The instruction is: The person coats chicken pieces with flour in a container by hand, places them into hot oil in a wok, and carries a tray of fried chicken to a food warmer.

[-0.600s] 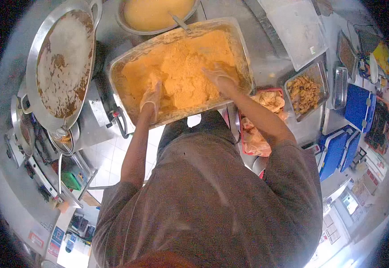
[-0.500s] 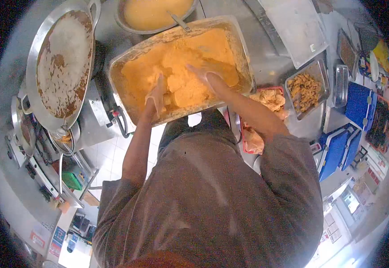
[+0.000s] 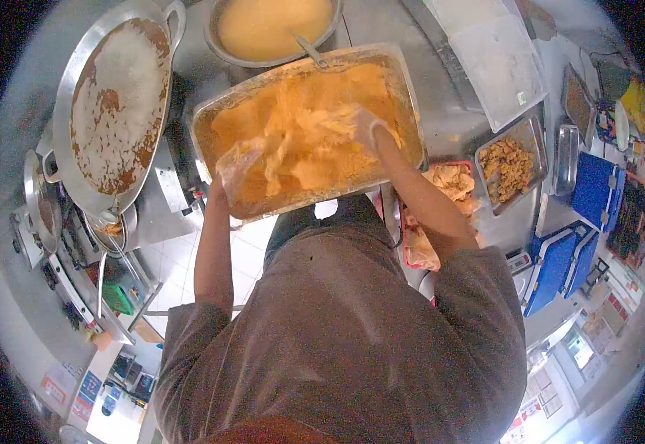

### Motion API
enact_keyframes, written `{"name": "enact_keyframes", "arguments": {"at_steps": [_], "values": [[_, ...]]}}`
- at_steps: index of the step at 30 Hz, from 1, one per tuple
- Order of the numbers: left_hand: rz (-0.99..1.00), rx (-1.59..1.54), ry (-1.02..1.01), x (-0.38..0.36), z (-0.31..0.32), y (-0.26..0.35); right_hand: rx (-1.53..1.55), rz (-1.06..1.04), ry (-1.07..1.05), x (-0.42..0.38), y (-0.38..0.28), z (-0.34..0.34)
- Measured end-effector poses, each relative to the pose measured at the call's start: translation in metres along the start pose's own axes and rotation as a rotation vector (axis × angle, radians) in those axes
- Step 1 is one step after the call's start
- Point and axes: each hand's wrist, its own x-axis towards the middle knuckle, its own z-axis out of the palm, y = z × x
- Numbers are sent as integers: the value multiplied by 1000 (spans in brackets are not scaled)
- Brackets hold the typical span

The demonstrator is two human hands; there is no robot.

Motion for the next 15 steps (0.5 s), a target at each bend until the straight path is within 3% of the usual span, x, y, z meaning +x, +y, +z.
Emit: {"name": "enact_keyframes", "arguments": {"at_steps": [2,5,7,8,10,12,15], "values": [[12,165,41,3,-5,4,-239,80,78,5,13,-17],[-361,1073,323,5,23,27,-588,-34,87,20,46,-19],[-75,953,262,22,30,-26,-423,-134,16,13,31,8],[60,854,235,38,30,-64,-259,-61,-31,10,5,25],[133,685,158,52,41,-74,-67,171,-92,13,-37,58],[23,555,56,54,58,-36,115,293,-82,23,-31,65],[-251,182,-7,32,80,33,432,205,-26,33,-2,65]]}}
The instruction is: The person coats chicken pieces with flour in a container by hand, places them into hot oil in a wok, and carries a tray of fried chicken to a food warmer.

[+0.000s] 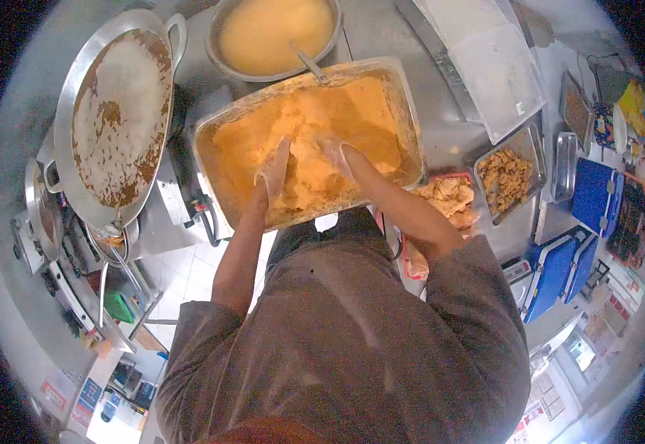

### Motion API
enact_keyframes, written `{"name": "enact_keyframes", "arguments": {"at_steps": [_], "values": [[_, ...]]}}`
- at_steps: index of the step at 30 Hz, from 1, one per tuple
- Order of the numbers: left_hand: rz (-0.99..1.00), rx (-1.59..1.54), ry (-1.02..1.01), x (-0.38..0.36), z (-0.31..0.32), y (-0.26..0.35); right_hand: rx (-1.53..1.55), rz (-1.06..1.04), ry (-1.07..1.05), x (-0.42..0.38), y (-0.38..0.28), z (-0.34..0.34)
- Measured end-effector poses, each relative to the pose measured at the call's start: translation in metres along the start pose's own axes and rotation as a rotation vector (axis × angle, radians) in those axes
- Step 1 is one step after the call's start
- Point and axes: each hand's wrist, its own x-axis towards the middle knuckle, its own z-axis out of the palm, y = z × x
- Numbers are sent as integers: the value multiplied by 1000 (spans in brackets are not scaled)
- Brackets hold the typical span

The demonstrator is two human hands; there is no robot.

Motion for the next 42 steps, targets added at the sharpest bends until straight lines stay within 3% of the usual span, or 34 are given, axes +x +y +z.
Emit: {"name": "enact_keyframes", "arguments": {"at_steps": [2,4,5,7,9,11,12,14,17,18,19,21,22,24,26,29,31,33,34,35,37,38,41,42], "values": [[231,192,32,-1,-7,-13,39,-37,-49,-23,-19,-3],[315,247,1,4,-26,-25,-242,-155,-127,-8,-20,-17],[283,207,-48,9,-45,-30,-381,-214,-165,-1,-19,-25],[154,317,28,21,-71,-28,-179,-310,-177,-15,-44,-40],[4,571,274,39,-83,-18,-253,-334,20,4,-51,-61],[-64,713,495,51,-77,-3,-600,-276,428,64,-43,-86],[-71,761,598,59,-72,4,-733,-258,461,63,-48,-78],[131,842,478,107,-63,-9,-996,-226,533,60,-70,-40],[-5,429,199,69,-18,43,-778,-474,426,81,-33,3],[-60,308,150,55,-9,60,-717,-427,358,96,-16,2],[-31,284,132,59,-7,61,-656,-383,292,118,3,-3],[102,263,120,74,-18,41,-548,-540,84,119,10,-15],[172,231,103,79,-27,25,-495,-744,-60,105,7,-31],[204,33,8,91,-51,-32,-513,-665,-130,56,-9,-33],[206,90,0,73,-61,-36,-659,-144,30,-2,-59,-20],[103,533,187,-21,-58,-12,-619,-73,-17,-14,-54,-50],[29,792,419,-36,-59,-13,-954,38,163,-8,-40,-76],[-69,1105,489,1,-52,-57,-1055,-24,219,4,-11,-79],[-120,1261,517,14,-46,-72,-987,-138,185,2,10,-69],[-22,1186,456,9,-38,-65,-916,-249,151,-2,23,-58],[-66,1147,212,4,-30,-44,-540,-157,94,-10,16,-22],[-35,1073,175,13,-27,-47,-353,-113,66,-11,12,-12],[156,772,168,49,-13,-77,162,-348,-156,3,41,-15],[240,675,150,51,-8,-76,128,-342,-112,4,47,-18]]}}
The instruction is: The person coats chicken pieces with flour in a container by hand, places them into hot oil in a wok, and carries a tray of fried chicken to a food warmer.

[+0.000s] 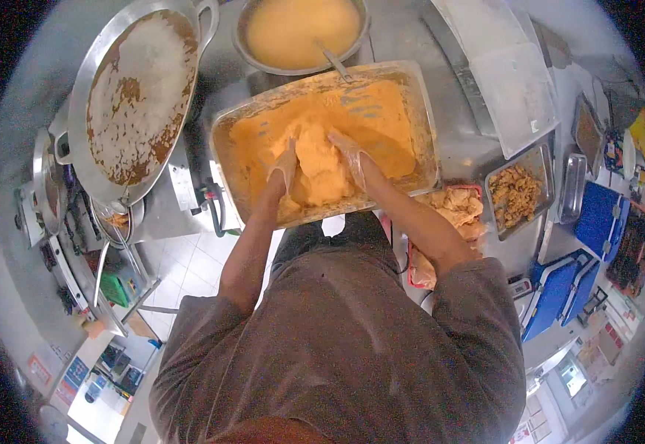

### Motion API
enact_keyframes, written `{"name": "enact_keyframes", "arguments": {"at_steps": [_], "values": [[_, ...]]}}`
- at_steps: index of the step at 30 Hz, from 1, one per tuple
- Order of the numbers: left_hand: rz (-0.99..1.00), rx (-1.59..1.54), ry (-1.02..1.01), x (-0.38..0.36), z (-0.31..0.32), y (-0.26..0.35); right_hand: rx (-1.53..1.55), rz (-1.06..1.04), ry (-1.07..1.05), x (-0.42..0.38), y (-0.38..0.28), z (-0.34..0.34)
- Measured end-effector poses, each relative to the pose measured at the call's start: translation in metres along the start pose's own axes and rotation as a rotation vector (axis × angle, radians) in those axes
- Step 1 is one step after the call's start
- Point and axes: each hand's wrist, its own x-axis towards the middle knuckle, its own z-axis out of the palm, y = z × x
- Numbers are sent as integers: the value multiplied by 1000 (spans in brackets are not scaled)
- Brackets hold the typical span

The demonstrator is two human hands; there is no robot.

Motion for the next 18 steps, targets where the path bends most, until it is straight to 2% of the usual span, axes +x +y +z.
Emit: {"name": "enact_keyframes", "arguments": {"at_steps": [1,3,4,5,8,10,13,16,18], "values": [[2,-106,-10,3,-1,5,-42,8,23,1,5,-2],[-50,-271,-42,4,-3,10,-383,-170,-26,8,11,-2],[-98,-319,-35,6,-10,9,-667,-389,-87,11,10,-10],[-117,-349,-22,6,-18,8,-738,-567,-143,20,13,-19],[-63,-342,67,-22,-61,23,-780,-107,117,23,-5,-36],[148,-94,-71,-28,-82,21,-336,294,232,25,-29,-40],[350,-37,-29,-54,-103,3,-883,332,36,39,-49,-70],[-197,-124,402,-56,-68,-8,-1561,254,-80,35,-35,-87],[-334,-272,214,-58,-57,1,-2012,186,-160,38,-16,-102]]}}
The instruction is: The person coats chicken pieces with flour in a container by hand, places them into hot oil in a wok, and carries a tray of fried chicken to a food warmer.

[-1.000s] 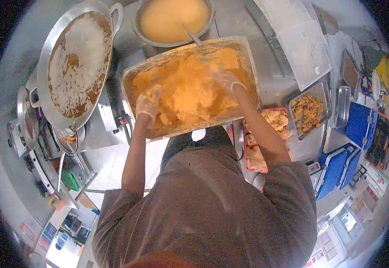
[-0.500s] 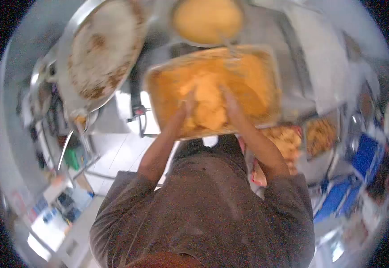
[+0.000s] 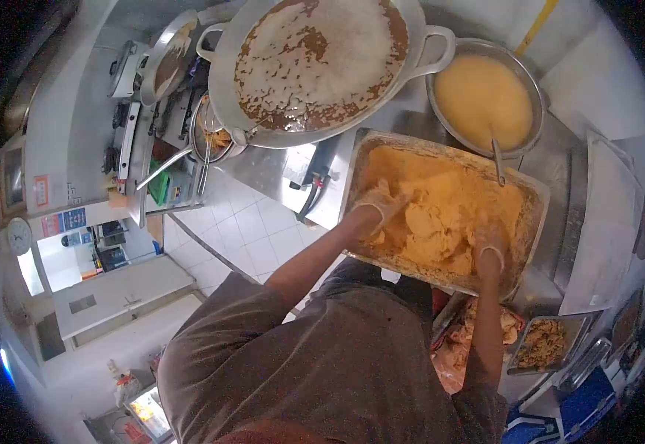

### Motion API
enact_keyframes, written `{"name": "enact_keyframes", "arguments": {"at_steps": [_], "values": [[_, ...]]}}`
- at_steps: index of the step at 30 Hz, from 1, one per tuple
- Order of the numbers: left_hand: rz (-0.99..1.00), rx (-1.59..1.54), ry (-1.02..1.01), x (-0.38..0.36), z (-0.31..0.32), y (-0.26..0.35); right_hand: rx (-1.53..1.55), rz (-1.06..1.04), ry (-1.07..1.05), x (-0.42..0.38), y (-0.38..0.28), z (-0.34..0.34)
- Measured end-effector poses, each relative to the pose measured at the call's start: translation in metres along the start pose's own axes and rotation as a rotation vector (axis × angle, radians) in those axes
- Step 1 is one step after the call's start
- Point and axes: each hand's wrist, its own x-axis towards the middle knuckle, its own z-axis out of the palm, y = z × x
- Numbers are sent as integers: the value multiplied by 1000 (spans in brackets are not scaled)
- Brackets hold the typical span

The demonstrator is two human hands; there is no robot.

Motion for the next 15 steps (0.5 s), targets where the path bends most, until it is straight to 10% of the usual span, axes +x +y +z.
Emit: {"name": "enact_keyframes", "arguments": {"at_steps": [2,7,10,15], "values": [[12,24,-158,14,18,4,947,-169,58,51,1,78],[72,-305,-510,34,44,39,1198,469,-628,46,-52,-23],[136,-454,-600,43,33,46,1652,433,-140,10,-84,-41],[356,-595,-471,-9,-25,52,1512,-1,-2,26,-42,-26]]}}
